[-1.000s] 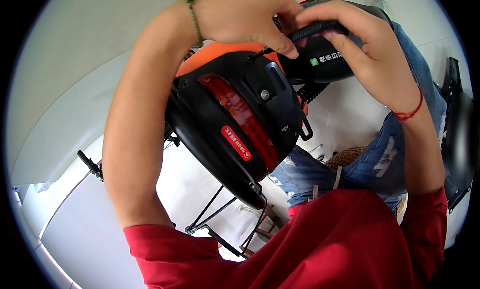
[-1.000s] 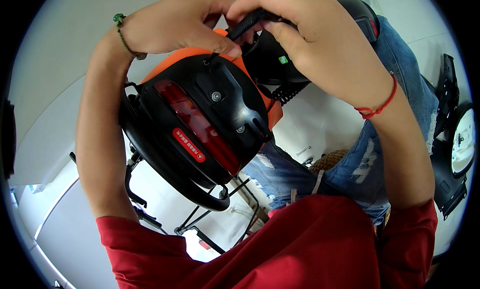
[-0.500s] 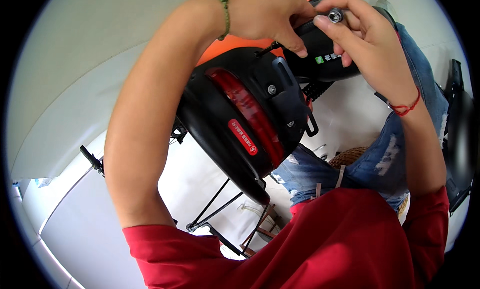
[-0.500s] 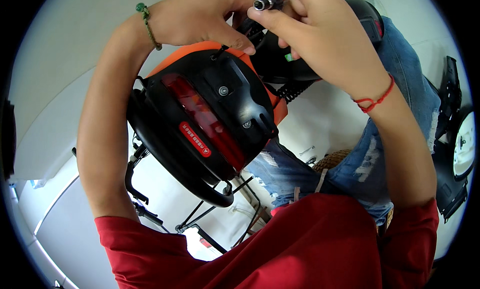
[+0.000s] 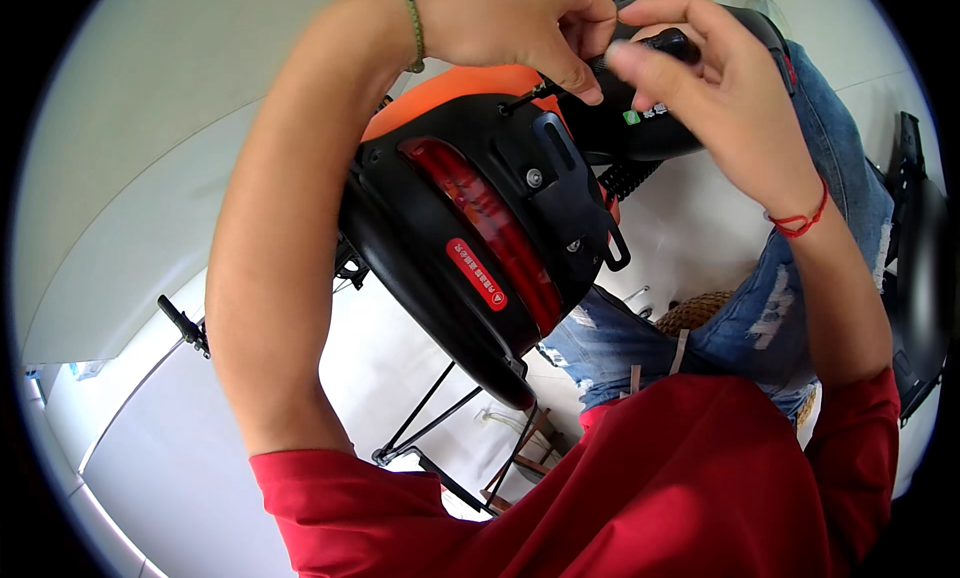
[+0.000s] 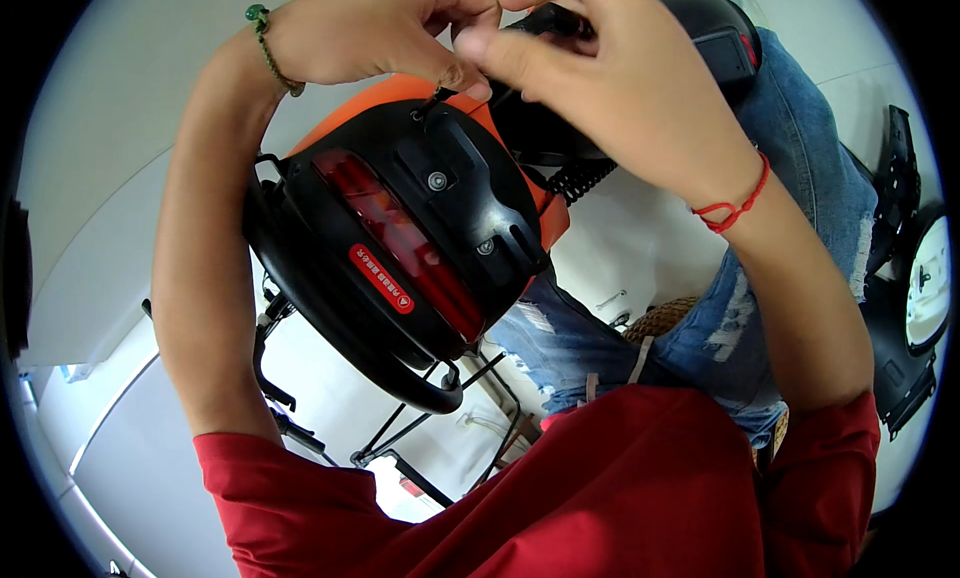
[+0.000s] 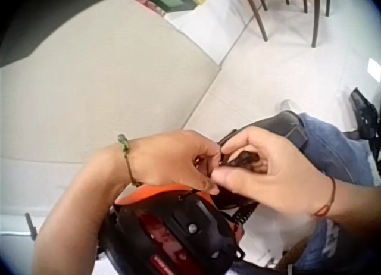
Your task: The person sits on the floor and uses a screwdriver to tighten screws on a black and orange scooter tail light assembly. They then switch to a wrench to tighten a bolt on the back of the assembly, rotating the part to access different fasteners.
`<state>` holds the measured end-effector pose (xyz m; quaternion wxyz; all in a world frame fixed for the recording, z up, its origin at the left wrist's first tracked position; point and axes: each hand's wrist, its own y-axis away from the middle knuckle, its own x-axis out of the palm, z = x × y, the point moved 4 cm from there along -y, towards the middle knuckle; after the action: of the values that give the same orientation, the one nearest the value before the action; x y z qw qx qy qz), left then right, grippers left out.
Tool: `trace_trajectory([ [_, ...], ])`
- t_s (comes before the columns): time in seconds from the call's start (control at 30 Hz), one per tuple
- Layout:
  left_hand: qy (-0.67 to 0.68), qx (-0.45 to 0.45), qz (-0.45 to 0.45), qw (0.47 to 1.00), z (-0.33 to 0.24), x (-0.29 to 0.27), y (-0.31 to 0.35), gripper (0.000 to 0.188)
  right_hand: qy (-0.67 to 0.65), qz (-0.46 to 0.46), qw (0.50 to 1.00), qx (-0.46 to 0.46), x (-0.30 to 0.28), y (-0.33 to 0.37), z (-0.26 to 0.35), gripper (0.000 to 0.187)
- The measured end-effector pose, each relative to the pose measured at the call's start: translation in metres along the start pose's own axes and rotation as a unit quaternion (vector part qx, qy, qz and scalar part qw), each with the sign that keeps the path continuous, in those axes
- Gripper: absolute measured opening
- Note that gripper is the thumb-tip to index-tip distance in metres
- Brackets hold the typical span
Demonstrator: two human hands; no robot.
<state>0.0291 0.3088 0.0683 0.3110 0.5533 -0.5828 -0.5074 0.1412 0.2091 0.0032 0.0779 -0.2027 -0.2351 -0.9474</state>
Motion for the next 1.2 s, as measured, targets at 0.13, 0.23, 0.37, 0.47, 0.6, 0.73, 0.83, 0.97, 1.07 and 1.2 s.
trace_trajectory([
  [0.13,-0.053,-0.020,-0.022,0.998,-0.004,-0.001,0.000,0.028,-0.055,0.005,0.998,-0.014,-0.008,-0.005,-0.007,0.019],
  [0.23,-0.005,0.066,-0.024,0.998,-0.008,0.005,0.005,0.031,-0.094,0.027,0.995,-0.036,-0.011,-0.006,-0.008,0.019],
  [0.37,0.083,0.091,-0.065,0.990,-0.002,0.008,0.014,0.030,-0.122,0.023,0.989,-0.079,-0.008,-0.006,-0.004,0.023],
  [0.47,0.096,0.025,-0.007,0.995,0.000,0.001,0.005,0.027,-0.188,-0.056,0.981,-0.008,-0.010,-0.007,-0.007,0.026],
  [0.6,0.017,0.007,-0.026,0.999,-0.008,-0.007,0.005,0.027,-0.177,0.032,0.983,-0.037,0.003,-0.005,-0.003,0.026],
  [0.73,0.073,-0.026,-0.061,0.995,-0.007,-0.003,0.005,0.024,-0.166,0.047,0.981,-0.091,0.006,0.002,0.002,0.025],
  [0.83,0.081,0.023,0.008,0.996,-0.003,0.001,0.007,0.022,-0.181,0.084,0.977,-0.079,0.004,0.000,0.004,0.025],
  [0.97,0.080,0.030,0.004,0.996,0.003,-0.004,0.008,0.023,-0.139,0.077,0.985,-0.068,0.003,-0.002,0.004,0.027],
  [1.07,0.035,-0.017,-0.004,0.999,0.002,-0.007,0.006,0.024,-0.143,0.019,0.989,-0.032,0.005,-0.002,-0.004,0.028],
  [1.2,0.030,0.013,-0.010,0.999,-0.007,-0.002,0.005,0.027,-0.134,0.004,0.990,-0.053,0.011,-0.006,-0.009,0.028],
])
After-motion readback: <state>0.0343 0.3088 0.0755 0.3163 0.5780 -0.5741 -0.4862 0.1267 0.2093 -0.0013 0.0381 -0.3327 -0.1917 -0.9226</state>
